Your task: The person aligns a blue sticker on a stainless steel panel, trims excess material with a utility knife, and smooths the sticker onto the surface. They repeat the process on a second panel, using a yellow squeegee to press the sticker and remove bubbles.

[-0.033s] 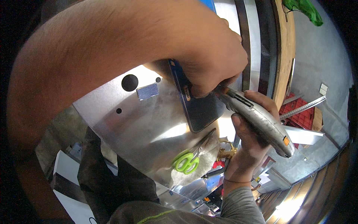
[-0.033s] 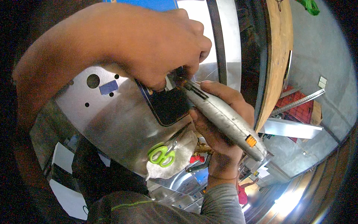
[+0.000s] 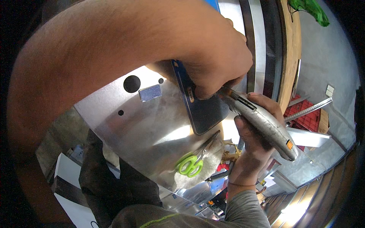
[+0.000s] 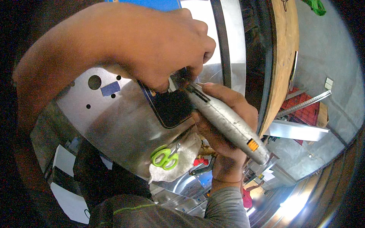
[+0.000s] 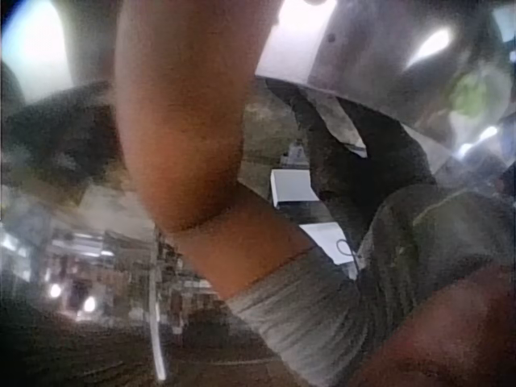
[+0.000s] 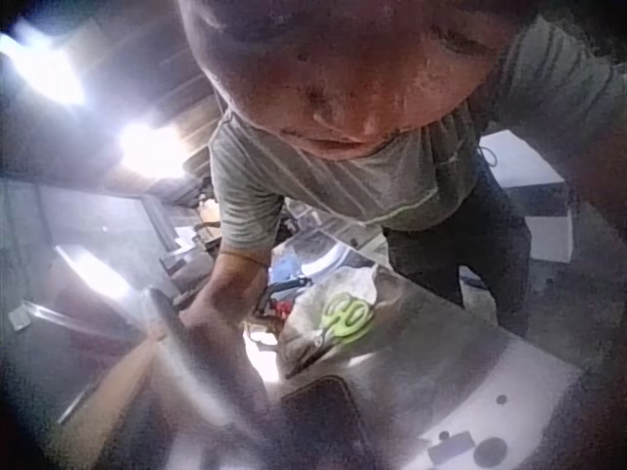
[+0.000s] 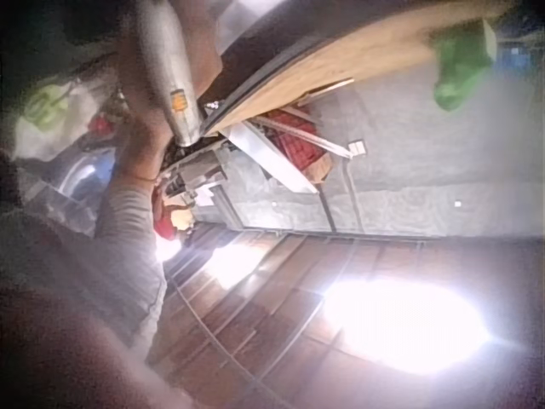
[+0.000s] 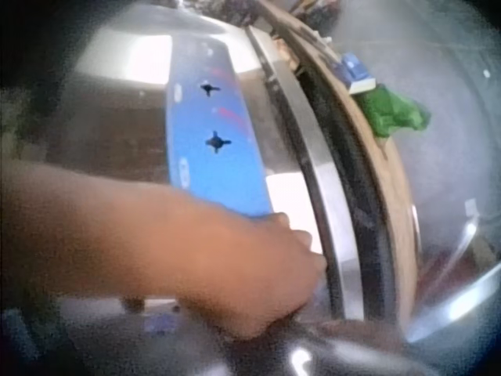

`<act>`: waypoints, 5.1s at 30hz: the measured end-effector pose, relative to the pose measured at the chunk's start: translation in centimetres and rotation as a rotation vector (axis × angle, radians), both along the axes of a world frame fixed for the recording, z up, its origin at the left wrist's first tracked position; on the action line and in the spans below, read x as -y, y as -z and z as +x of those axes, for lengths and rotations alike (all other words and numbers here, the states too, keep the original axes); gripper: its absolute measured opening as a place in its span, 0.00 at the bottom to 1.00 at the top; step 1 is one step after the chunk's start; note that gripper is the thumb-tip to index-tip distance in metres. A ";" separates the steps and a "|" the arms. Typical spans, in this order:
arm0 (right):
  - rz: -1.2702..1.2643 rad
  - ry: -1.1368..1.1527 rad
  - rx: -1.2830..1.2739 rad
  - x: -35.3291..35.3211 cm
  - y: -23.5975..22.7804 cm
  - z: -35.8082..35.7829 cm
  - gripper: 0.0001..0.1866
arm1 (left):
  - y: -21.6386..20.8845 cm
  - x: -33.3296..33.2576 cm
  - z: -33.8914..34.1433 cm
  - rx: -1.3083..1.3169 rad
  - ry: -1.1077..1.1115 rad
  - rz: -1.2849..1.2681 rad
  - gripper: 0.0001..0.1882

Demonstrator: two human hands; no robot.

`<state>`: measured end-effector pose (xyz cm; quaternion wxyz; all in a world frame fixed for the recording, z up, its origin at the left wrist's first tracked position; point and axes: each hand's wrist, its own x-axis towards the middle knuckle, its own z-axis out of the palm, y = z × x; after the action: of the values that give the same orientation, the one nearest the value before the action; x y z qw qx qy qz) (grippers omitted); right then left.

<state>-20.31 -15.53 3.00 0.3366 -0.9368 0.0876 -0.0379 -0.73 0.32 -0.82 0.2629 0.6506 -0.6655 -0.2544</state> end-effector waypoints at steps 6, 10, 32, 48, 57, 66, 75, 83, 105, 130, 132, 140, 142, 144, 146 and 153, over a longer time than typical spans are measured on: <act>0.121 0.131 0.063 0.9 0.1 -1.2 0.31 | -0.3 -0.1 0.2 0.031 0.026 0.030 0.15; 0.173 0.128 0.193 1.6 0.7 -1.3 0.33 | 0.9 -0.2 1.1 -0.038 0.107 -0.150 0.15; 0.337 0.104 0.298 5.1 -2.3 -3.3 0.25 | 3.6 1.9 -0.6 0.070 0.028 -0.185 0.13; -0.099 0.372 -0.106 4.5 -1.4 -14.7 0.16 | 1.9 3.3 -3.7 0.454 0.063 -0.181 0.10; -0.298 0.591 -0.539 3.5 -4.5 -10.2 0.16 | 2.4 3.2 -1.6 0.237 0.155 -0.251 0.10; -0.114 0.638 -0.368 -5.6 -1.1 -1.2 0.19 | 1.9 3.6 -1.2 0.139 0.132 -0.255 0.11; -0.110 0.780 -0.313 -7.0 1.6 -1.1 0.21 | 2.2 4.1 0.0 -0.028 0.171 -0.198 0.12; -0.022 0.781 -0.443 -5.2 2.0 0.7 0.20 | 2.0 4.2 -0.2 -0.025 0.160 -0.146 0.16; -0.025 0.931 -0.534 -5.3 0.5 0.4 0.28 | 0.1 2.2 0.1 0.254 0.108 -0.019 0.44; 0.212 0.831 -0.404 -2.0 2.9 -2.1 0.15 | 1.1 -12.0 25.0 0.766 -0.273 0.117 0.29; 0.168 0.835 -0.430 -2.3 2.7 -1.6 0.16 | 0.7 -11.5 25.8 0.746 -0.208 0.186 0.30; -0.174 0.900 -0.537 -4.2 0.0 1.8 0.16 | 1.4 -10.8 29.0 0.659 -0.008 0.116 0.36; -0.325 0.899 -0.500 -5.5 -0.6 4.4 0.15 | 1.6 -10.9 29.1 0.621 0.002 0.130 0.37; -0.294 0.713 -0.322 -8.2 -0.3 8.6 0.23 | 1.5 -10.8 29.1 0.617 0.008 0.189 0.38; -0.264 0.565 -0.345 -11.3 1.0 14.0 0.32 | 1.4 -10.6 29.1 0.616 0.007 0.206 0.38; -0.304 0.555 -0.367 -14.1 4.7 21.4 0.43 | 1.5 -10.4 29.2 0.573 -0.017 0.158 0.37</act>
<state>1.09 -1.38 -1.70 0.1491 -0.9079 0.3908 0.0283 28.51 10.73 -2.35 0.0151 0.7197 -0.6855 -0.1091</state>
